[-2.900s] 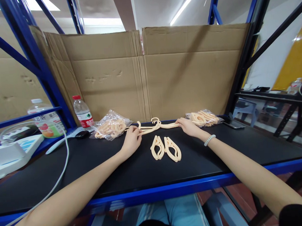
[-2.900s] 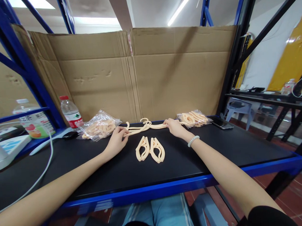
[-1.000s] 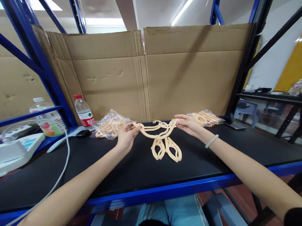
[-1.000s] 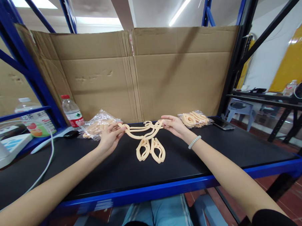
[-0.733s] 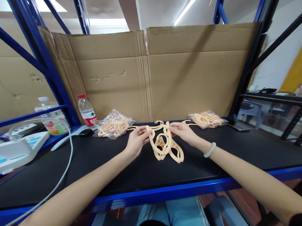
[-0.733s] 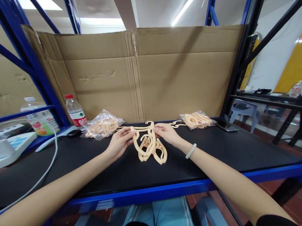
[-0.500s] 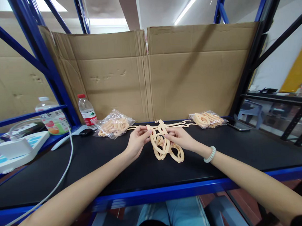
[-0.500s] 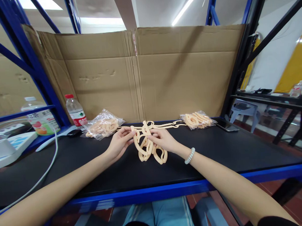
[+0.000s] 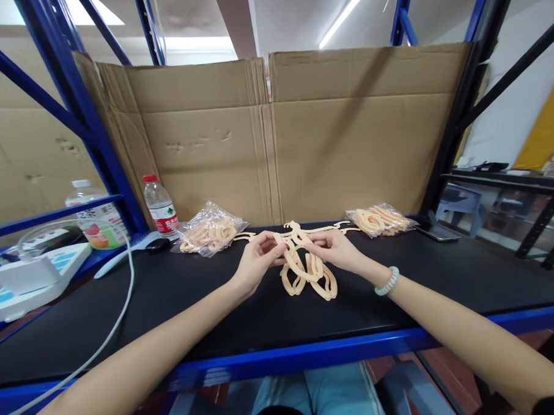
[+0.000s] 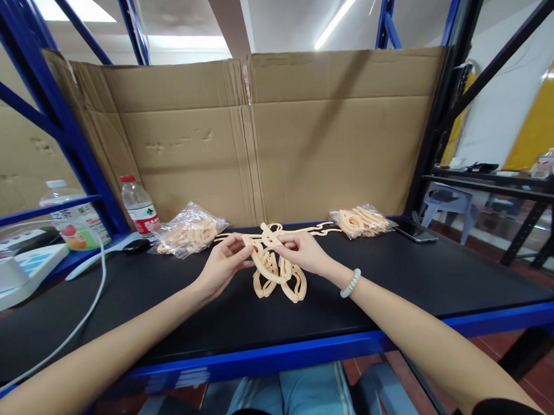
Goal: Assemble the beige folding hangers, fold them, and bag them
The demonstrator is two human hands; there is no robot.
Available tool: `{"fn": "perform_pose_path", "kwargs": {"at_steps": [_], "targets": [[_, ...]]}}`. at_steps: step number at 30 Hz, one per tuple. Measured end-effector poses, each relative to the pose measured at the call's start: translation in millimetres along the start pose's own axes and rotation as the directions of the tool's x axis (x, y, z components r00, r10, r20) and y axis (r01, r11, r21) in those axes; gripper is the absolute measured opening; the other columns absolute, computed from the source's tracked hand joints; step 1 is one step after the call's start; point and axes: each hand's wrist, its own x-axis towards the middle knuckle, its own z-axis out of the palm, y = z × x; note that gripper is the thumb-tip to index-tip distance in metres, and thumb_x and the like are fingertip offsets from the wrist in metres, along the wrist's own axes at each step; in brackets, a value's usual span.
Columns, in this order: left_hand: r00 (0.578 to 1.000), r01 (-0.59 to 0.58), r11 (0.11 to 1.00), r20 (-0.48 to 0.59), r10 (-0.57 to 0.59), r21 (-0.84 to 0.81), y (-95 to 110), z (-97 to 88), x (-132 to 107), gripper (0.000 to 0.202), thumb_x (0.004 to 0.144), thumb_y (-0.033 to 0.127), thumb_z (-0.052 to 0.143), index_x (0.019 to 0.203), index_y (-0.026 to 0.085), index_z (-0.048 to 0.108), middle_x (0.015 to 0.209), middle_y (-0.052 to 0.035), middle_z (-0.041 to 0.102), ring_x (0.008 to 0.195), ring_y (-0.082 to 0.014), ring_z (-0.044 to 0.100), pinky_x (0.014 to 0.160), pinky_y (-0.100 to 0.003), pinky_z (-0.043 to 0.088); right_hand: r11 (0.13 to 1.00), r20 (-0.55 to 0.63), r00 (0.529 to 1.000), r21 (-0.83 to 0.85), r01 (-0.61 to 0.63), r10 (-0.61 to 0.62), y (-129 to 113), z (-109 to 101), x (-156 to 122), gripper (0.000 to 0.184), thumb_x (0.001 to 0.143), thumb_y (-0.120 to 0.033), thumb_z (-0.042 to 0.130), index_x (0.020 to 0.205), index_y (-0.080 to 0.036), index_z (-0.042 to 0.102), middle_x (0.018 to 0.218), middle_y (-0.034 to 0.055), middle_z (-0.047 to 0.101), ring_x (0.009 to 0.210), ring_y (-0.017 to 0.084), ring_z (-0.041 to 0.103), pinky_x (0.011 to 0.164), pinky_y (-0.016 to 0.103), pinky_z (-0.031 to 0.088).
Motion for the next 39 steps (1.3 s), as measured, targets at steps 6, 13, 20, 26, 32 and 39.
{"fn": "perform_pose_path", "kwargs": {"at_steps": [6, 13, 20, 26, 32, 39], "targets": [[0.999, 0.033, 0.993, -0.011, -0.032, 0.113, -2.4, 2.4, -1.5, 0.03, 0.07, 0.036, 0.074, 0.091, 0.016, 0.066, 0.089, -0.0049, 0.066, 0.077, -0.0168, 0.063, 0.064, -0.027, 0.056, 1.0, 0.114, 0.993, 0.013, -0.018, 0.017, 0.5, 1.5, -3.3, 0.035, 0.085, -0.046, 0.057, 0.092, -0.014, 0.069, 0.057, -0.0018, 0.056, 0.046, 0.008, 0.046, 0.042, 0.018, 0.034], [0.994, 0.084, 0.987, 0.062, -0.093, 0.14, -3.3, 6.8, -3.1, 0.024, 0.07, 0.037, 0.074, 0.076, 0.015, 0.065, 0.064, -0.0015, 0.063, 0.05, -0.0103, 0.056, 0.049, -0.021, 0.048, 0.995, 0.087, 0.994, 0.065, -0.071, 0.066, -5.1, 9.8, -2.6, 0.038, 0.081, -0.051, 0.06, 0.067, -0.015, 0.059, 0.052, -0.0031, 0.049, 0.043, 0.008, 0.043, 0.039, 0.019, 0.034], [0.991, 0.137, 0.986, -0.002, -0.137, 0.09, -4.8, 10.4, -4.3, 0.047, 0.068, 0.037, 0.076, 0.106, 0.016, 0.058, 0.073, -0.003, 0.067, 0.056, -0.0123, 0.061, 0.056, -0.024, 0.052, 0.975, 0.046, 0.994, 0.197, -0.104, 0.096, -4.4, 6.7, 3.5, 0.036, 0.079, -0.048, 0.063, 0.092, -0.014, 0.057, 0.058, -0.0037, 0.055, 0.038, 0.005, 0.04, 0.034, 0.016, 0.031], [0.961, -0.263, 0.821, 0.213, 0.177, 0.506, 2.9, 13.3, -14.5, 0.032, 0.084, 0.035, 0.059, 0.113, 0.023, 0.062, 0.099, -0.0079, 0.069, 0.085, -0.0211, 0.065, 0.076, -0.033, 0.053, 0.951, -0.021, 0.967, 0.189, -0.246, 0.255, 19.2, -43.4, 5.4, 0.039, 0.077, -0.038, 0.066, 0.105, -0.015, 0.051, 0.058, -0.0057, 0.052, 0.04, 0.004, 0.035, 0.036, 0.015, 0.025], [0.69, -0.593, 0.553, 0.723, -0.025, 0.585, 7.3, 23.6, -32.1, 0.055, 0.081, 0.041, 0.063, 0.134, 0.035, 0.047, 0.143, -0.0045, 0.043, 0.135, -0.0334, 0.031, 0.112, -0.053, 0.015, 0.897, 0.053, 0.896, 0.005, -0.442, 0.441, 40.6, -75.7, 2.8, 0.019, 0.082, -0.024, 0.056, 0.098, -0.016, 0.05, 0.053, -0.0072, 0.047, 0.038, 0.004, 0.031, 0.036, 0.016, 0.024], [0.621, -0.614, 0.402, 0.73, -0.286, 0.679, 6.1, 8.6, -22.7, 0.061, 0.089, 0.052, 0.047, 0.144, 0.031, 0.03, 0.152, -0.0054, 0.023, 0.14, -0.0283, 0.017, 0.114, -0.05, 0.005, 0.817, 0.1, 0.822, -0.234, -0.528, 0.56, 51.5, -71.3, 3.4, 0.013, 0.082, -0.014, 0.055, 0.095, -0.013, 0.054, 0.055, -0.0052, 0.049, 0.038, 0.005, 0.038, 0.037, 0.017, 0.033]]}}
